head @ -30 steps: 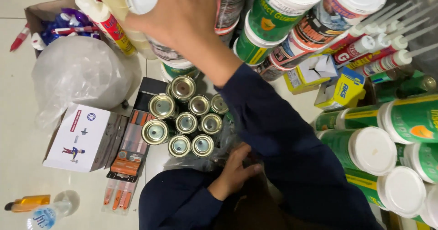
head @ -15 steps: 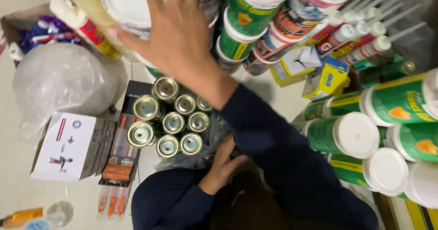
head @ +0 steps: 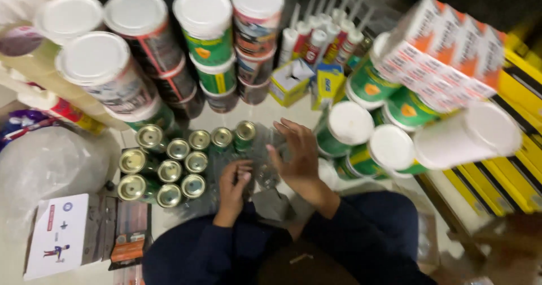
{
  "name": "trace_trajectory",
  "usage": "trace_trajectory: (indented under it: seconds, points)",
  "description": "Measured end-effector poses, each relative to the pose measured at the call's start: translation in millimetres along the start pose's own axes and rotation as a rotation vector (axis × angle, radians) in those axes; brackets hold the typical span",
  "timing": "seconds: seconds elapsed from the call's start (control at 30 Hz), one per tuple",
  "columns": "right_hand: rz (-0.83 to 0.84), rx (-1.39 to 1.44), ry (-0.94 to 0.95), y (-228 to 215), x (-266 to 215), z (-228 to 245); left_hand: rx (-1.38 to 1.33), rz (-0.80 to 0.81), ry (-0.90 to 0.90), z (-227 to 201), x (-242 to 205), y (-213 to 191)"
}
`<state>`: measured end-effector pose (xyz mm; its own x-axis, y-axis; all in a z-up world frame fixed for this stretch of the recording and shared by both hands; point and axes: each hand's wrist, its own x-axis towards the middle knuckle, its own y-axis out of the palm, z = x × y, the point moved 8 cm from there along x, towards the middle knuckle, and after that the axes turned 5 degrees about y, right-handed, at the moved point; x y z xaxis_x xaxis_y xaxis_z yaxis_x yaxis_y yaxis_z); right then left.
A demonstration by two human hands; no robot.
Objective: The person sits on the floor and repeatedly picks up cylindrical containers, wipes them with a cloth, and stacks them into neat piles. The person handles both green and white containers, arranging them in organized stacks on the floor.
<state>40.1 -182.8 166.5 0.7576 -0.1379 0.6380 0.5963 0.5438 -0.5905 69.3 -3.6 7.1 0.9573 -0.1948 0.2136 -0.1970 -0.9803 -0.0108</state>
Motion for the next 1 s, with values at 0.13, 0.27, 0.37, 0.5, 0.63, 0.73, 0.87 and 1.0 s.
trace_trajectory:
  seconds: [0.13, 0.27, 0.37, 0.5, 0.63, 0.73, 0.87, 1.0]
  points:
    - [-0.07, -0.123, 0.08, -55.7, -55.3, -66.8, 0.135, 0.039, 0.062, -13.4, -14.7, 9.0]
    - [0.045, -0.143, 0.345, -68.6, -115.5, -142.7, 0.231, 0.035, 0.049, -23.0, -44.5, 32.9]
    - [0.498, -0.166, 0.777, -48.9, -159.1, -180.7, 0.323, 0.052, -0.009, 0.6, -74.9, 58.3]
    - [0.545, -0.329, 0.64, -32.4, -165.6, -169.4, 0.58, 0.289, -0.016, 0.5, -110.4, 105.2]
    - [0.564, -0.341, 0.629, -22.8, -156.7, -149.6, 0.885, 0.596, 0.112, 26.8, -137.4, 134.3]
    - [0.603, -0.329, 0.723, -8.9, -158.2, -154.7, 0.961, 0.631, 0.153, 32.3, -141.7, 136.3]
    - [0.624, -0.311, 0.724, -5.0, -149.1, -150.6, 0.937, 0.567, 0.148, 38.5, -134.0, 128.6]
    - [0.708, -0.38, 0.755, -5.0, -142.8, -148.3, 0.918, 0.581, 0.096, 39.3, -132.9, 128.2]
